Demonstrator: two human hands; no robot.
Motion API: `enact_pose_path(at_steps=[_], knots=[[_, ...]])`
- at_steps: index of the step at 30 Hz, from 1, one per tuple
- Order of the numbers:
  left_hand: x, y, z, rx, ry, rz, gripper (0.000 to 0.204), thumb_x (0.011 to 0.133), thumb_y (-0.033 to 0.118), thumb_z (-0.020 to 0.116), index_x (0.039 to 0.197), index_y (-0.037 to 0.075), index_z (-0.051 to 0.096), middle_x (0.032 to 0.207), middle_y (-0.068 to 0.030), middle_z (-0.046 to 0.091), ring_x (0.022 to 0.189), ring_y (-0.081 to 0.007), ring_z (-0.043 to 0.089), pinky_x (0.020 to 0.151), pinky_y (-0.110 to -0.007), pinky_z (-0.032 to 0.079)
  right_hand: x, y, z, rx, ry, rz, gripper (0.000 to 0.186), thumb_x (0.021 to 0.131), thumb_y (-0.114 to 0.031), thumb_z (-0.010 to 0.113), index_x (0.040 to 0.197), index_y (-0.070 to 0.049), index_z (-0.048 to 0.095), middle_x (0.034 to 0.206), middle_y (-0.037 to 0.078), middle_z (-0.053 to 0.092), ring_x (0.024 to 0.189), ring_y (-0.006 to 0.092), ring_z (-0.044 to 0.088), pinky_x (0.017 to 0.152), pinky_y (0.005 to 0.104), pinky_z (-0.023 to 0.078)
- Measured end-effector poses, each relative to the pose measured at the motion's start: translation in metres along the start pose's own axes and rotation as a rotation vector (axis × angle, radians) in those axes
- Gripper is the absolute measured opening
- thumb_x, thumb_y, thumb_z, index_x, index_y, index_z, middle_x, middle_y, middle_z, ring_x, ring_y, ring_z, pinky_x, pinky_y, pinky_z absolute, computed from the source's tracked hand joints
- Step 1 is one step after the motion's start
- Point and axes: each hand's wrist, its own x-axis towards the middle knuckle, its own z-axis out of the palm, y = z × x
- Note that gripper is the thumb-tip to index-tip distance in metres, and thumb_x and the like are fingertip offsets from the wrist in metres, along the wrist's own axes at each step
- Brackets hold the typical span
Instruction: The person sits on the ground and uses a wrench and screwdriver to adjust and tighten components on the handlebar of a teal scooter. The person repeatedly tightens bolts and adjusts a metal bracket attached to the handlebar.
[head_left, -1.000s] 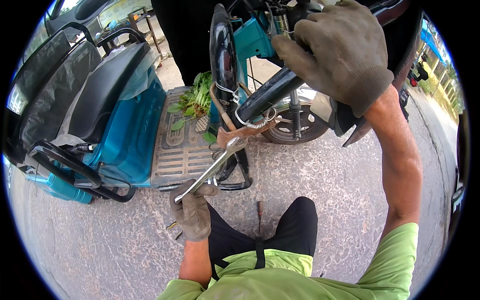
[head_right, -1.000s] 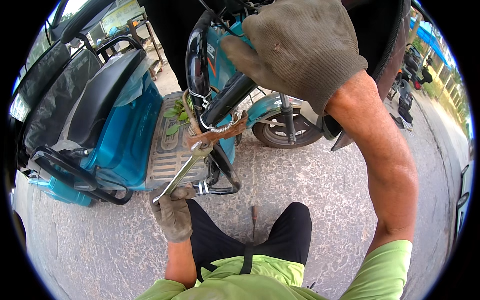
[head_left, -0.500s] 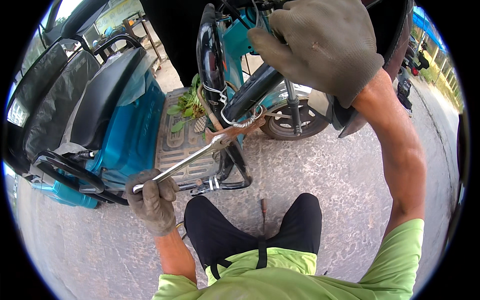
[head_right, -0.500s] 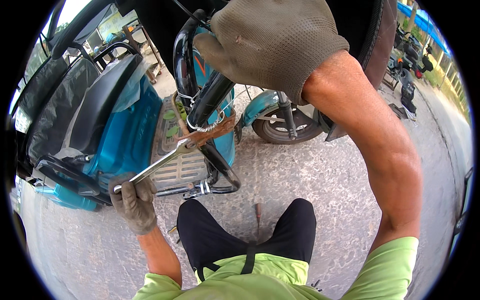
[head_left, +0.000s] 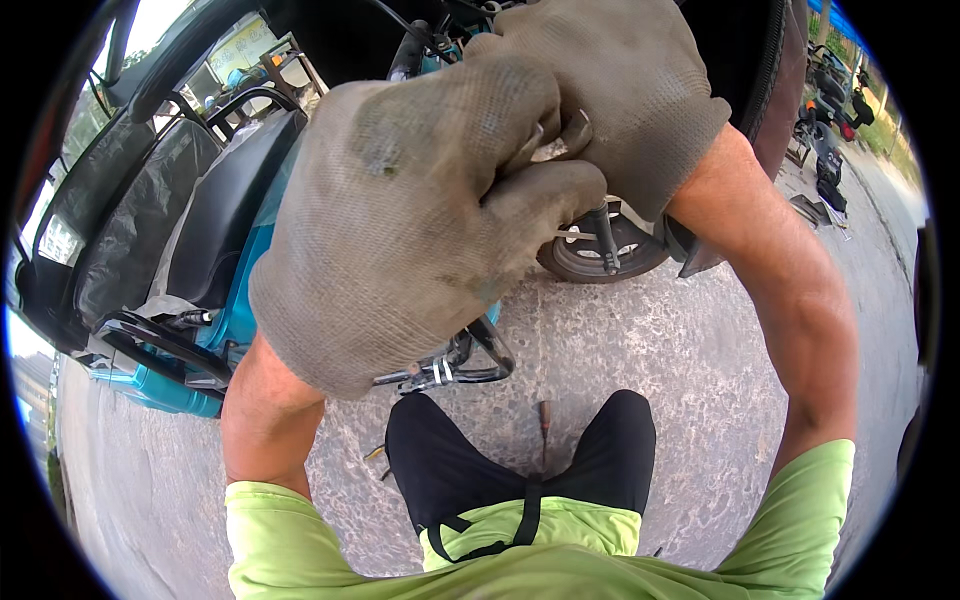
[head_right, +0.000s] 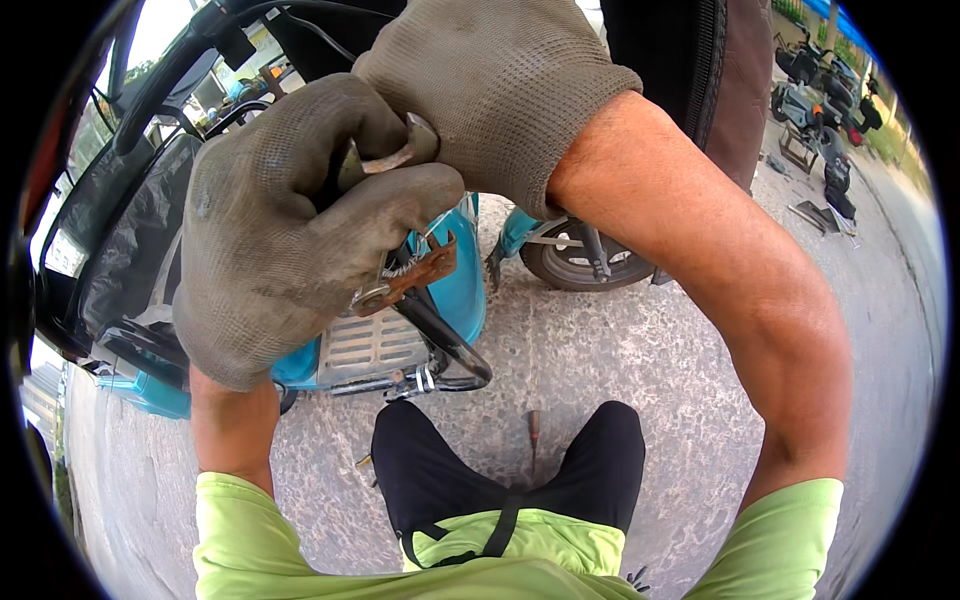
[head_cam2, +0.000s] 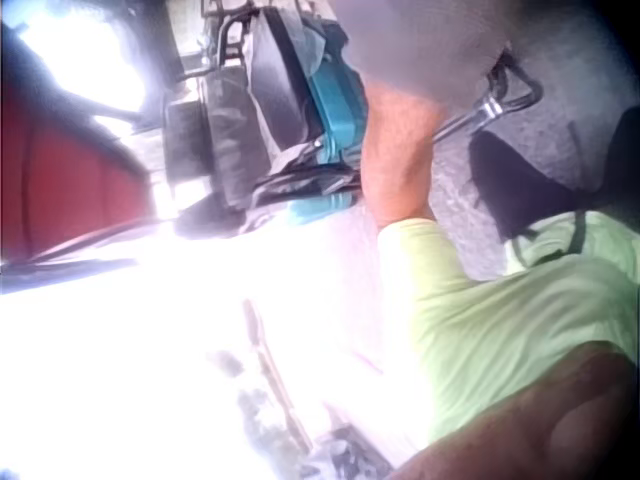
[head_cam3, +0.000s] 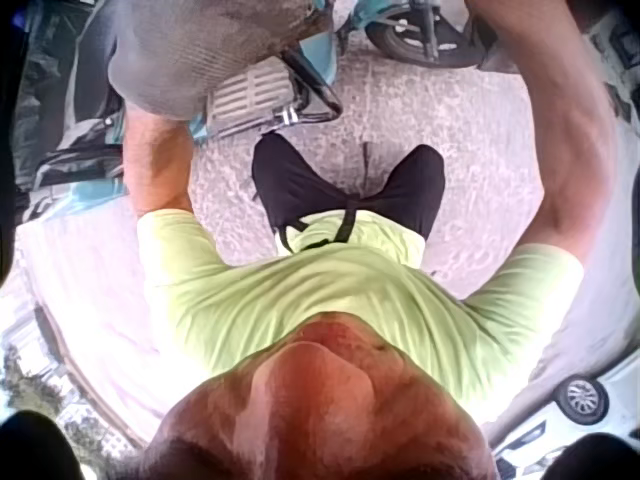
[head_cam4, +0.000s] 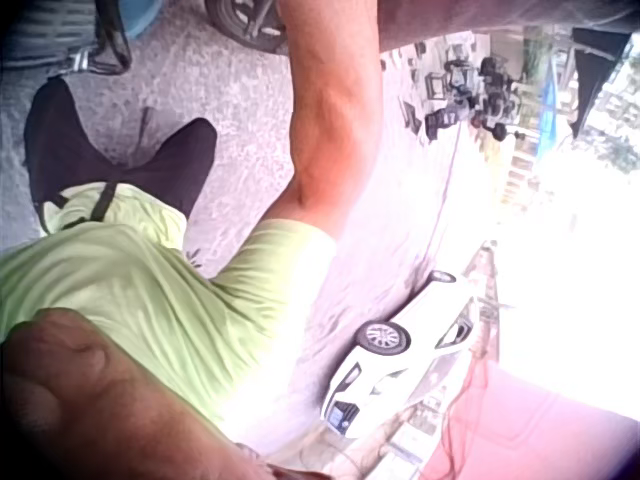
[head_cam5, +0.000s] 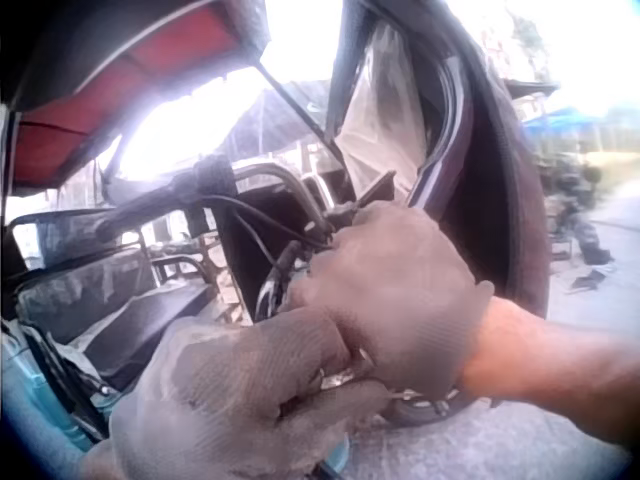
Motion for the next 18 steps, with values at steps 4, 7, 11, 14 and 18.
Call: enact_pose_path(at_steps=[4, 7, 11, 14, 18], knots=[[-0.007, 0.020, 0.005, -0.286, -0.010, -0.357, 0.032, 0.086, 0.021, 0.089, 0.106, 0.000, 0.075, 0.085, -0.0046, 0.071, 0.072, -0.0089, 0.067, 0.063, -0.027, 0.052, -0.004, 0.005, -0.015, 0.120, -0.096, 0.010, 0.023, 0.090, -0.028, 0.073, 0.098, -0.007, 0.075, 0.082, 0.011, 0.074, 0.077, 0.0323, 0.073, 0.079, 0.0465, 0.055], [-0.018, 0.020, 0.011, -0.302, 0.011, -0.411, 0.017, 0.087, 0.018, 0.086, 0.096, 0.007, 0.076, 0.077, -0.0042, 0.067, 0.061, -0.0127, 0.063, 0.057, -0.031, 0.050, -0.009, 0.005, -0.032, 0.676, 0.194, 0.134, 0.026, 0.095, -0.022, 0.074, 0.111, -0.002, 0.076, 0.096, 0.012, 0.077, 0.090, 0.0263, 0.077, 0.083, 0.0394, 0.060], [-0.025, -0.001, 0.019, -0.356, 0.075, -0.341, 0.011, 0.088, 0.014, 0.083, 0.096, 0.010, 0.077, 0.073, -0.0038, 0.064, 0.063, -0.0138, 0.064, 0.060, -0.032, 0.052, -0.005, -0.002, -0.041, 0.287, 0.270, -0.181, 0.033, 0.095, -0.019, 0.073, 0.123, -0.001, 0.075, 0.107, 0.012, 0.075, 0.099, 0.0226, 0.072, 0.079, 0.0364, 0.061], [-0.031, 0.001, 0.022, -0.507, 0.070, -0.448, 0.019, 0.086, 0.015, 0.084, 0.103, 0.008, 0.078, 0.078, -0.0038, 0.067, 0.068, -0.0139, 0.068, 0.063, -0.032, 0.054, -0.007, -0.021, -0.041, 0.084, 0.267, -0.073, 0.035, 0.092, -0.018, 0.075, 0.125, -0.005, 0.075, 0.105, 0.011, 0.073, 0.100, 0.0228, 0.069, 0.078, 0.0378, 0.059], [-0.035, 0.000, 0.010, -0.470, -0.087, -0.569, 0.025, 0.085, 0.017, 0.087, 0.106, 0.007, 0.078, 0.089, -0.0053, 0.072, 0.073, -0.0154, 0.070, 0.069, -0.031, 0.057, -0.011, -0.042, -0.029, 0.075, 0.163, 0.174, 0.036, 0.089, -0.016, 0.077, 0.123, -0.008, 0.074, 0.104, 0.011, 0.071, 0.086, 0.0230, 0.071, 0.071, 0.0374, 0.057]])
